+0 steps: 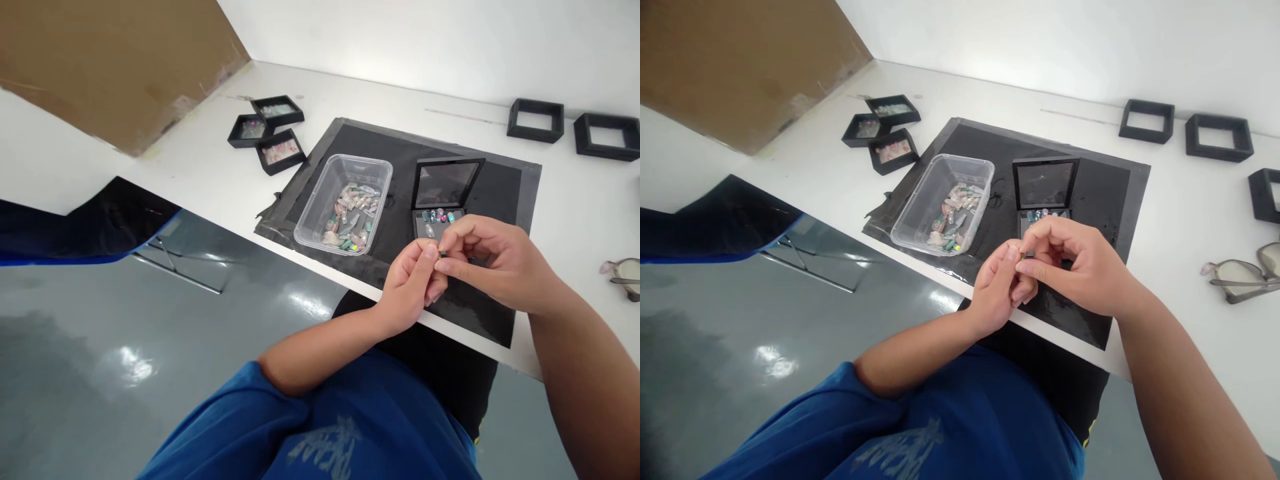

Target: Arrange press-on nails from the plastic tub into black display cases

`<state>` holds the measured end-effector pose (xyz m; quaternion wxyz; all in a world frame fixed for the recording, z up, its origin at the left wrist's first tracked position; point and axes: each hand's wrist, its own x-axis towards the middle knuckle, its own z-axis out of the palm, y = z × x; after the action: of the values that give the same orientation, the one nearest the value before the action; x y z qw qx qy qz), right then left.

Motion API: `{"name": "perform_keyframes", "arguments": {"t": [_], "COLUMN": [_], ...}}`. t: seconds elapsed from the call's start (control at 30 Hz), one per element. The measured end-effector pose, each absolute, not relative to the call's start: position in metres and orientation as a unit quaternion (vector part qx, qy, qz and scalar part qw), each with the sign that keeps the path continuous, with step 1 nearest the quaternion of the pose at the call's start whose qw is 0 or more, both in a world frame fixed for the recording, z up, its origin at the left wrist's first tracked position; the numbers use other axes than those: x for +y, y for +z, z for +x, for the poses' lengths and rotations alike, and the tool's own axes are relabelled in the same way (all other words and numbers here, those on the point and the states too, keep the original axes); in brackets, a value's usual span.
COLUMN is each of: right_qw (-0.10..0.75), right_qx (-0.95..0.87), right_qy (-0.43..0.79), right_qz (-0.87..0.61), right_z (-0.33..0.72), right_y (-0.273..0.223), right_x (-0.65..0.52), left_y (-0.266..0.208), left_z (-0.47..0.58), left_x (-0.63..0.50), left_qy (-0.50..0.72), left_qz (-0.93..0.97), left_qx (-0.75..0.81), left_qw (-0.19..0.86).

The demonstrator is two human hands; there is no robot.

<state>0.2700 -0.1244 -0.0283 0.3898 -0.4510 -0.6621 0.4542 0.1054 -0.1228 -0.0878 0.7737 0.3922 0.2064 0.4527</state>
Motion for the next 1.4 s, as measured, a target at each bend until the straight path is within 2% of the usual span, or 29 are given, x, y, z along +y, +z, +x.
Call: {"name": "perform_keyframes", "arguments": {"t": [0.23,0.7,0.83,1.07,1.23,1.4], "right_qw": [0.411,0.372,0.373,0.279,0.211,0.205], "right_qx": [-0.672,-0.672,-0.647,-0.658,-0.698,-0.729], "right_qy": [0.376,0.374,0.359,0.361,0.267,0.180], "right_qz": [-0.488,-0.519,-0.560,-0.599,-0.630,-0.628], "right_z": [0.272,0.289,0.304,0.305,0.296,0.293], "right_y": [-0.025,-0.022,-0.022,-0.034,-0.047,-0.051], "right_x": [-0.125,-0.124,-0.120,-0.113,-0.110,-0.110], "left_y": [-0.086,-0.082,-0.080,-0.077,-0.074,-0.073], "left_z": [0.105,0.100,0.093,0.084,0.080,0.079], "left_x": [-0.120,-0.122,-0.125,-0.121,-0.119,-0.118], "left_qy": [0.450,0.447,0.406,0.298,0.270,0.239], "left_qz": [0.381,0.402,0.462,0.538,0.577,0.612], "left_qx": [0.194,0.177,0.179,0.127,0.113,0.106], "left_qw": [0.784,0.779,0.768,0.778,0.762,0.746]}}
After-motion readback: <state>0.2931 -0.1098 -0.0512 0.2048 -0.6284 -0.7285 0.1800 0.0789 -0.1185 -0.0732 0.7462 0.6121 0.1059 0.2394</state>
